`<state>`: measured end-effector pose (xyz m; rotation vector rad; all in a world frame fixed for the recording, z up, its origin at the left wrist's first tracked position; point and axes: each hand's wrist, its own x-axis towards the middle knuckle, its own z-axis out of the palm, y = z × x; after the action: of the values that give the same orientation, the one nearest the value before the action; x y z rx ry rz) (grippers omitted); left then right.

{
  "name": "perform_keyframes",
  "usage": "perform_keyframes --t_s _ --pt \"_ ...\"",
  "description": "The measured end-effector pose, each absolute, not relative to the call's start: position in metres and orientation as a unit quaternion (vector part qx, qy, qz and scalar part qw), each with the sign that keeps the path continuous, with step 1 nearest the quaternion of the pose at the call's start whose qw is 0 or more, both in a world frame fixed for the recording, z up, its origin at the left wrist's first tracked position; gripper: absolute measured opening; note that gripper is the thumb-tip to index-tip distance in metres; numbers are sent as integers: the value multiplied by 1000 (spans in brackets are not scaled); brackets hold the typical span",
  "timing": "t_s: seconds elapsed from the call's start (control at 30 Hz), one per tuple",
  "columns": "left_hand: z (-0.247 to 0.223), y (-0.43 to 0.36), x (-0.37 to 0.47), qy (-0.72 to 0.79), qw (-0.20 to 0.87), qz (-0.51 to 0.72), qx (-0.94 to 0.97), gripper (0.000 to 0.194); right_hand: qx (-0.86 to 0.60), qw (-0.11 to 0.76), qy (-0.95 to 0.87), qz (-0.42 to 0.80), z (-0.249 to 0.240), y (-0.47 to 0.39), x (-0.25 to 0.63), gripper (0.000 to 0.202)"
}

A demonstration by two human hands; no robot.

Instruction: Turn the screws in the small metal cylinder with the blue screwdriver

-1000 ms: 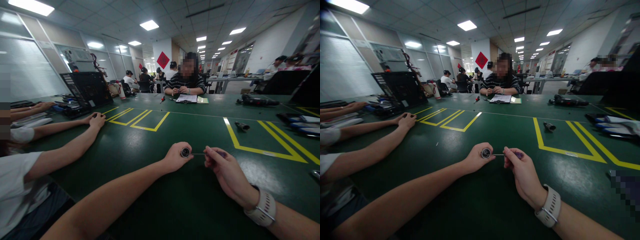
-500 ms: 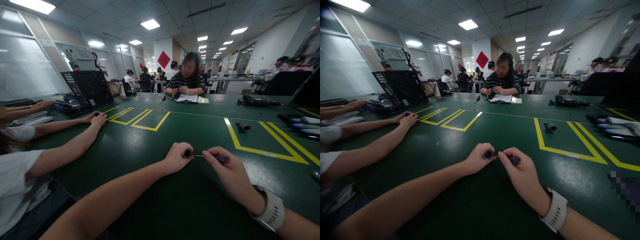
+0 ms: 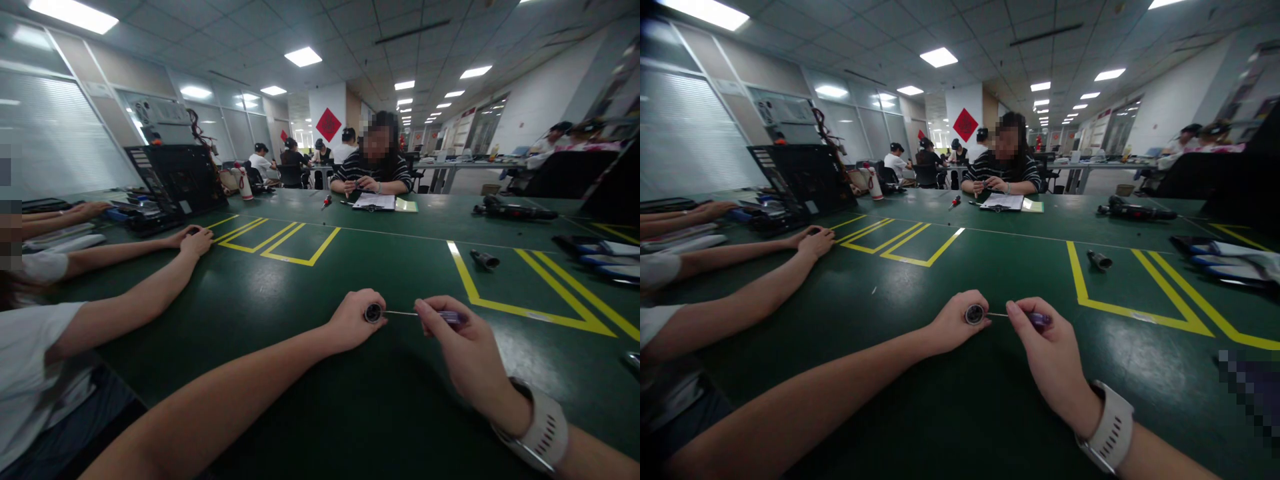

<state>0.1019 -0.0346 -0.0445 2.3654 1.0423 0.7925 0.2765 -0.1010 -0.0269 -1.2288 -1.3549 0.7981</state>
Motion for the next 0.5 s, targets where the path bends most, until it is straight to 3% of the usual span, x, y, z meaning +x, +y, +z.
perform_keyframes --t_s 0.17,0.5 --pt "-45 -35 102 366 210 274 864 9 -510 484 -666 249 -24 -105 276 23" --pt "-39 -38 103 378 248 290 844 11 -471 575 -401 536 -31 -93 273 25"
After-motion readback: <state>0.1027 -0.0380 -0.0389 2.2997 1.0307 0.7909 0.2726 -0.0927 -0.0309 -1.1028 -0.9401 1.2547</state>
